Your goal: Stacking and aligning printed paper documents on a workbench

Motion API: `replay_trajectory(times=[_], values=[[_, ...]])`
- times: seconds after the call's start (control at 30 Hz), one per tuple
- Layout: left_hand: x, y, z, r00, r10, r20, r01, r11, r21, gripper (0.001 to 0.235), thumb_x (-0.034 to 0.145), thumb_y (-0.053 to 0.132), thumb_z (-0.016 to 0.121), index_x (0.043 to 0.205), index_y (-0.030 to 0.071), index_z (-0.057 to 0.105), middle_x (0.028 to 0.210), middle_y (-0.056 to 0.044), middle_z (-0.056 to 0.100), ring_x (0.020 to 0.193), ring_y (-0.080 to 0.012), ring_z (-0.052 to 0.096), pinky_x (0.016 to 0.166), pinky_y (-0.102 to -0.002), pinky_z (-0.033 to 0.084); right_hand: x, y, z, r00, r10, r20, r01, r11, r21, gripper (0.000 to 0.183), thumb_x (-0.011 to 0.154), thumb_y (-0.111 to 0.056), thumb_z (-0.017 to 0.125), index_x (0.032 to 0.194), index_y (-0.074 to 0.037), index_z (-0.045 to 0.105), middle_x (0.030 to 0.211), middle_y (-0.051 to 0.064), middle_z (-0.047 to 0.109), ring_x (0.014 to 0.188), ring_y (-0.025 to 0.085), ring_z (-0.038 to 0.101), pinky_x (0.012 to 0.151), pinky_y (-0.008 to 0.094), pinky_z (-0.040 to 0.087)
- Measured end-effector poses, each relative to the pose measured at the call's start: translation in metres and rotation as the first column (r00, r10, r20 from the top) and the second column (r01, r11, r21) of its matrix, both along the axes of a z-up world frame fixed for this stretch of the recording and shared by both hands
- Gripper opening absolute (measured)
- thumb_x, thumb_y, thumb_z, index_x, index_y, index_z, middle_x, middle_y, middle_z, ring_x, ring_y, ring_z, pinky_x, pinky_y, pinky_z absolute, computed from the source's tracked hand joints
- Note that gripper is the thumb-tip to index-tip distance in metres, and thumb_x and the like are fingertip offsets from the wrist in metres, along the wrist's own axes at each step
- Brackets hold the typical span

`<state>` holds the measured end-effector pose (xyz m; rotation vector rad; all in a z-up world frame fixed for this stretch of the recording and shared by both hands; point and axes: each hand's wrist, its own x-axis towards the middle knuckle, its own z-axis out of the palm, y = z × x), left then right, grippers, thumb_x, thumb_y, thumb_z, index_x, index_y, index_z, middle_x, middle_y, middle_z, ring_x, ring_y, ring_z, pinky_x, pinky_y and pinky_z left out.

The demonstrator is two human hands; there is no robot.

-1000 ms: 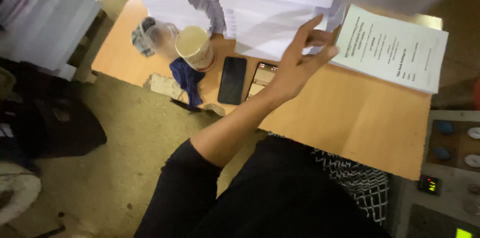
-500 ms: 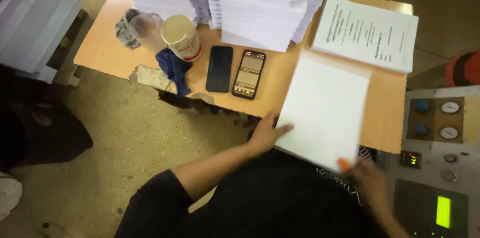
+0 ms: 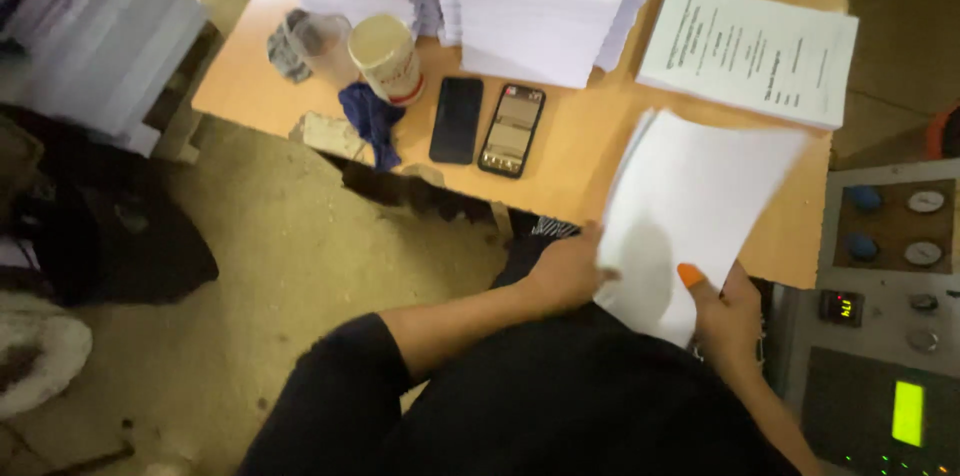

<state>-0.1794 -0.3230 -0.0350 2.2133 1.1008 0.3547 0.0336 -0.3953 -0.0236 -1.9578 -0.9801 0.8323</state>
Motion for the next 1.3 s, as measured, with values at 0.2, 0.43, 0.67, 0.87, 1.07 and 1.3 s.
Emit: replay_trajectory(times=[0.2, 0.43, 0.67, 0.87, 1.07, 1.3], values=[[0.007, 0.04, -0.002, 0.637, 0.271, 0.722, -0.042, 0.947, -0.318, 0.025, 0.086, 0.004, 0.061, 0.109, 0.009, 0.057, 0.101, -0.001, 0.057, 0.098, -0.0132, 0.052, 0.089, -0.027, 0.042, 0.072, 0.0, -0.005, 0.99, 0.11, 0.092, -0.138, 0.904, 0.405, 0.034, 0.084, -0.006, 0.071, 0.118, -0.007, 0.065, 0.121, 0.009, 0.064, 0.106, 0.02, 0.058, 0.096, 0.036, 0.048], [0.04, 0.083, 0.055, 0.545, 0.211, 0.811, 0.049, 0.958, -0.282, 0.059, 0.09, 0.004, 0.06, 0.145, 0.01, 0.039, 0.133, -0.002, 0.055, 0.122, -0.0121, 0.047, 0.108, -0.027, 0.035, 0.058, 0.051, 0.044, 0.998, 0.007, 0.063, -0.045, 0.779, 0.626, 0.03, 0.096, -0.006, 0.07, 0.125, -0.007, 0.06, 0.129, 0.007, 0.06, 0.117, 0.016, 0.054, 0.108, 0.033, 0.046], [0.051, 0.059, 0.082, 0.687, 0.235, 0.687, 0.011, 0.943, -0.334, 0.054, 0.099, 0.026, 0.05, 0.144, -0.001, 0.039, 0.139, -0.031, 0.047, 0.131, -0.0457, 0.042, 0.111, -0.057, 0.033, 0.034, 0.045, -0.013, 0.998, -0.064, -0.006, 0.058, 0.853, 0.518, 0.044, 0.093, 0.0, 0.07, 0.133, 0.007, 0.054, 0.121, 0.021, 0.058, 0.109, 0.023, 0.049, 0.099, 0.048, 0.039], [0.065, 0.071, 0.043, 0.537, 0.273, 0.798, 0.039, 0.937, -0.346, 0.042, 0.097, 0.024, 0.064, 0.136, 0.008, 0.056, 0.126, -0.01, 0.062, 0.121, -0.0153, 0.052, 0.106, -0.041, 0.043, 0.049, 0.05, 0.03, 0.998, -0.035, -0.058, 0.064, 0.757, 0.651, 0.044, 0.095, 0.006, 0.068, 0.135, -0.001, 0.052, 0.125, 0.011, 0.057, 0.113, 0.016, 0.047, 0.109, 0.04, 0.039], [0.074, 0.075, 0.005, 0.583, 0.514, 0.629, -0.224, 0.846, -0.484, 0.035, 0.085, 0.025, 0.075, 0.109, 0.001, 0.067, 0.087, -0.013, 0.067, 0.083, -0.0175, 0.059, 0.075, -0.039, 0.05, 0.027, 0.056, -0.013, 0.998, 0.039, -0.044, -0.011, 0.856, 0.517, 0.049, 0.095, -0.004, 0.062, 0.14, 0.003, 0.045, 0.131, 0.023, 0.053, 0.119, 0.033, 0.05, 0.1, 0.052, 0.041], [0.042, 0.079, 0.075, 0.67, 0.243, 0.702, -0.333, 0.943, -0.009, 0.027, 0.085, 0.017, 0.073, 0.111, 0.008, 0.069, 0.106, -0.015, 0.072, 0.109, -0.0277, 0.064, 0.088, -0.038, 0.053, 0.049, 0.026, 0.037, 0.927, 0.219, -0.303, -0.025, 0.846, 0.533, 0.04, 0.1, -0.004, 0.044, 0.139, -0.009, 0.039, 0.137, 0.019, 0.049, 0.12, 0.026, 0.05, 0.098, 0.038, 0.043]])
